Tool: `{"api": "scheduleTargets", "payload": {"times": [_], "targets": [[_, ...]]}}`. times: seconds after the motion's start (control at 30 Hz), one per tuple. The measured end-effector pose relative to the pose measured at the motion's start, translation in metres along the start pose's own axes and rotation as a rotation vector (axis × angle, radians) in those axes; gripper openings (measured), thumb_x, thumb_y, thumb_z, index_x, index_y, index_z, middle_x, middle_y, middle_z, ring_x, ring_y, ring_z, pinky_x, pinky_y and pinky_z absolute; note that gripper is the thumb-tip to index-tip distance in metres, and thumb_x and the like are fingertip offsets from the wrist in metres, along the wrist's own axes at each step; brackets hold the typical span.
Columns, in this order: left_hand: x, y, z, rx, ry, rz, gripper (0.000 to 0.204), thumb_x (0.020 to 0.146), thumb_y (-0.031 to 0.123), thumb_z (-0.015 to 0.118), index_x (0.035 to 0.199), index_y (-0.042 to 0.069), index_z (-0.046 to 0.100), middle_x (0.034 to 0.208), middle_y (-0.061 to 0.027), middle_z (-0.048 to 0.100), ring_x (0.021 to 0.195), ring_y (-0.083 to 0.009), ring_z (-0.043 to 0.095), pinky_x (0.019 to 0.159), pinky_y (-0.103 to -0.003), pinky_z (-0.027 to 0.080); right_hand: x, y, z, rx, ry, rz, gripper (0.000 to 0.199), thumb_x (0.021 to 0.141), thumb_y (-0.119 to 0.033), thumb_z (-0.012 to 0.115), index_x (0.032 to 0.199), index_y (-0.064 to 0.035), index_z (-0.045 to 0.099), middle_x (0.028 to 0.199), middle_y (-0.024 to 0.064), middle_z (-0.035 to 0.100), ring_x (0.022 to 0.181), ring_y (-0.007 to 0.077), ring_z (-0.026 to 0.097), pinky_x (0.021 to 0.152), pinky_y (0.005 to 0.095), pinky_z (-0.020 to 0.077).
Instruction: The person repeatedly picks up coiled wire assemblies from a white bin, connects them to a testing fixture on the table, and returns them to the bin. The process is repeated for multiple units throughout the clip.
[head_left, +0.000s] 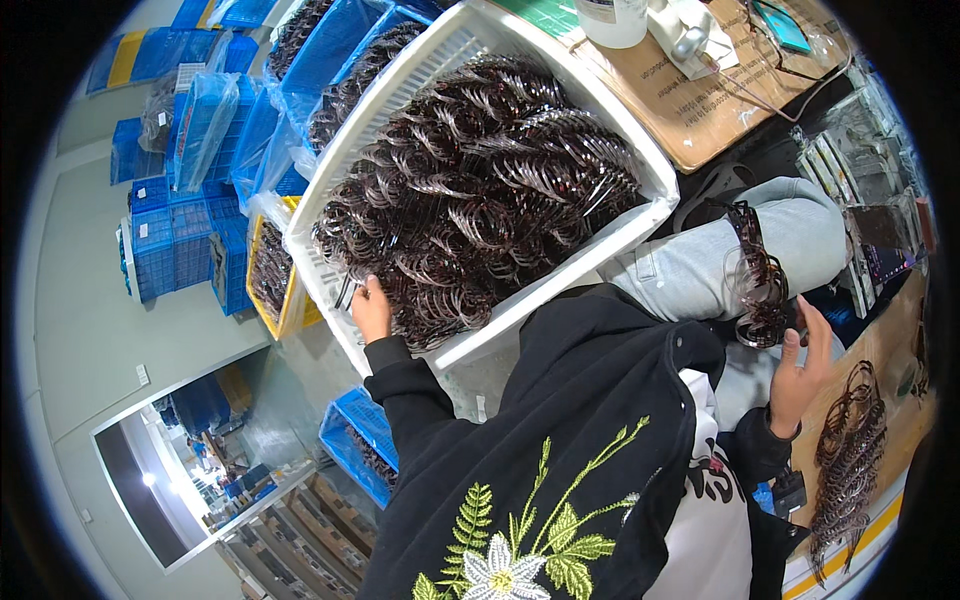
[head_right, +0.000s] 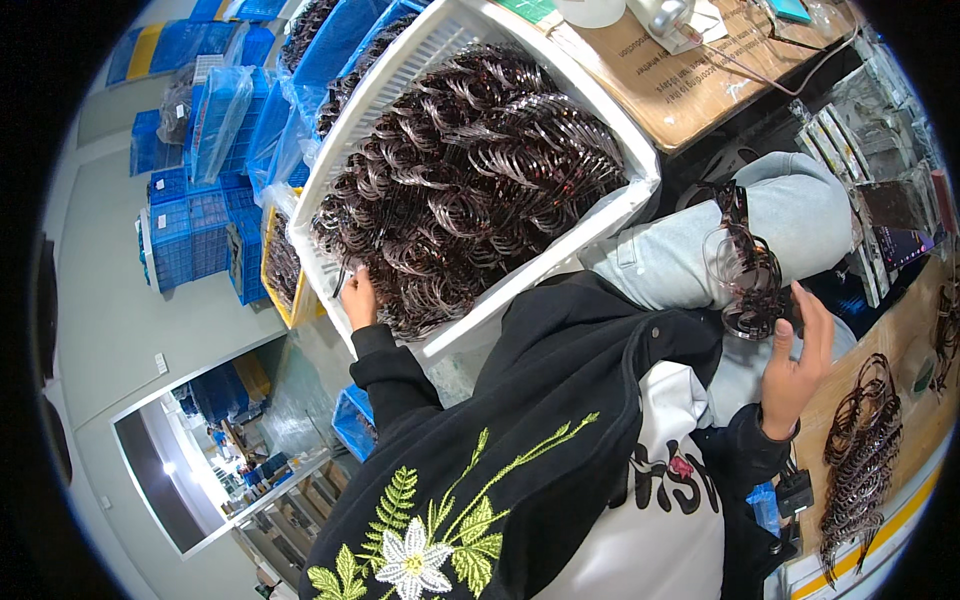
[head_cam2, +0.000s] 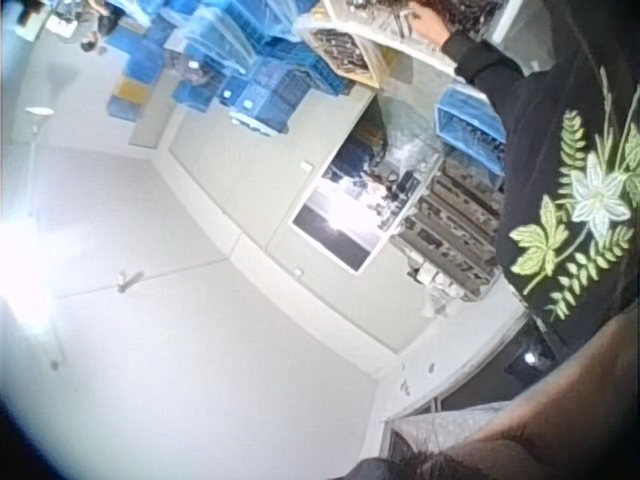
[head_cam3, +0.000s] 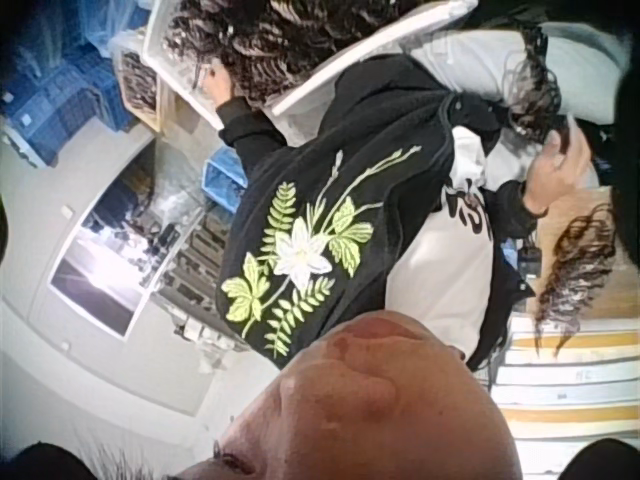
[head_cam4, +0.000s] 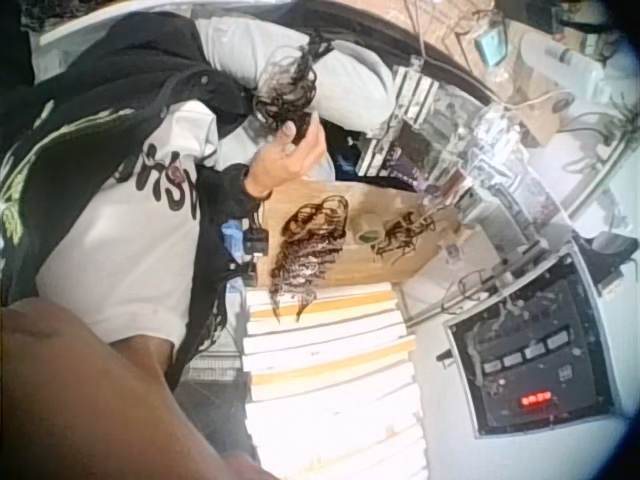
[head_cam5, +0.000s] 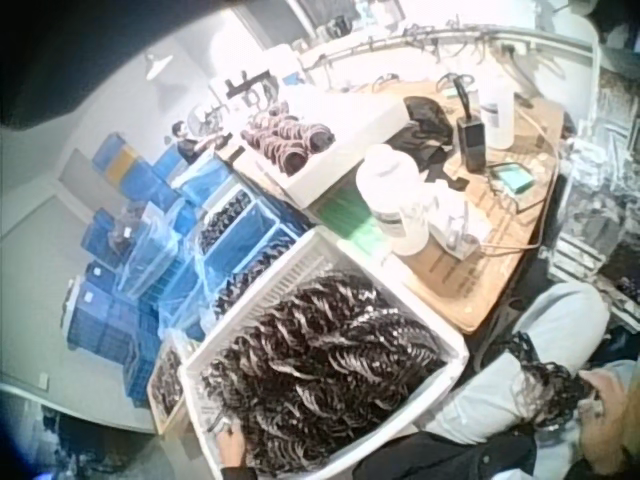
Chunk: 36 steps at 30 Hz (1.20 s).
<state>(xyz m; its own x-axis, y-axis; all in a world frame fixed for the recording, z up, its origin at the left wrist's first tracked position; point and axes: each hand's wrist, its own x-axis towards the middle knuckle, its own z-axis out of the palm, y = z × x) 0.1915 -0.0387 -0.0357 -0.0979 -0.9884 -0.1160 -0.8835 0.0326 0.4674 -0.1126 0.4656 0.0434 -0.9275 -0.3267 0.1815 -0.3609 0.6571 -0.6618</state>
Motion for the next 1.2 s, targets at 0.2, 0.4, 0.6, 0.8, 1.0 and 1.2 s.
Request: {"api": "scheduleTargets", "payload": {"times": [0.2,0.4,0.6,0.8,1.0,1.2], "targets": [[-0.005,0.008,-0.003,-0.08,0.077,-0.245,0.051,0.088,0.037,0.049,0.093,-0.012,0.06,0.091,-0.0276,0.063,0.088,-0.0372,0.063,0.076,-0.04,0.048,-0.002,-0.002,0.004,-0.061,-0.049,-0.035,0.043,0.089,-0.035,0.056,0.117,-0.0024,0.056,0.113,0.0157,0.054,0.105,0.0313,0.05,0.092,0.0384,0.0375],[-0.021,0.033,-0.021,0.282,0.05,-0.139,0.046,0.085,0.033,0.054,0.096,-0.011,0.059,0.094,-0.0273,0.062,0.092,-0.0376,0.061,0.083,-0.042,0.045,-0.004,-0.003,0.005,-0.079,-0.103,-0.077,0.061,0.083,-0.044,0.061,0.125,-0.0026,0.049,0.118,0.0163,0.052,0.109,0.0334,0.048,0.095,0.0404,0.035],[-0.074,0.139,-0.036,0.165,0.299,0.495,0.042,0.087,0.022,0.055,0.117,-0.006,0.049,0.107,-0.0201,0.057,0.097,-0.0291,0.056,0.088,-0.035,0.042,-0.014,-0.008,0.03,-0.073,-0.015,-0.008,0.074,0.075,-0.048,0.067,0.13,-0.0038,0.043,0.121,0.0185,0.048,0.112,0.0353,0.045,0.097,0.042,0.0347],[-0.187,0.26,0.068,-0.451,-0.598,1.135,0.062,0.076,0.016,0.069,0.127,-0.003,0.039,0.122,-0.0191,0.046,0.11,-0.0302,0.046,0.096,-0.038,0.036,-0.02,0.012,0.045,-0.076,0.138,0.017,0.055,0.076,-0.037,0.069,0.118,-0.0047,0.054,0.112,0.0131,0.053,0.102,0.0326,0.05,0.088,0.0406,0.0404],[-0.277,0.32,0.169,-0.553,-0.965,1.73,0.106,0.06,0.035,0.084,0.138,0.004,0.019,0.138,-0.023,0.031,0.129,-0.0407,0.03,0.106,-0.049,0.025,-0.023,0.022,0.018,-0.012,0.349,0.045,0.031,0.07,-0.009,0.071,0.101,-0.0074,0.065,0.094,0.0058,0.058,0.086,0.0258,0.056,0.075,0.0358,0.0442],[-0.291,0.347,0.193,-0.76,-1.167,1.679,0.109,0.058,0.033,0.085,0.139,0.003,0.017,0.137,-0.0206,0.031,0.129,-0.036,0.031,0.106,-0.046,0.026,-0.017,0.025,0.009,-0.019,0.578,0.114,0.025,0.069,-0.004,0.07,0.094,-0.0065,0.068,0.087,0.0041,0.06,0.074,0.0226,0.056,0.065,0.0327,0.0447]]}}
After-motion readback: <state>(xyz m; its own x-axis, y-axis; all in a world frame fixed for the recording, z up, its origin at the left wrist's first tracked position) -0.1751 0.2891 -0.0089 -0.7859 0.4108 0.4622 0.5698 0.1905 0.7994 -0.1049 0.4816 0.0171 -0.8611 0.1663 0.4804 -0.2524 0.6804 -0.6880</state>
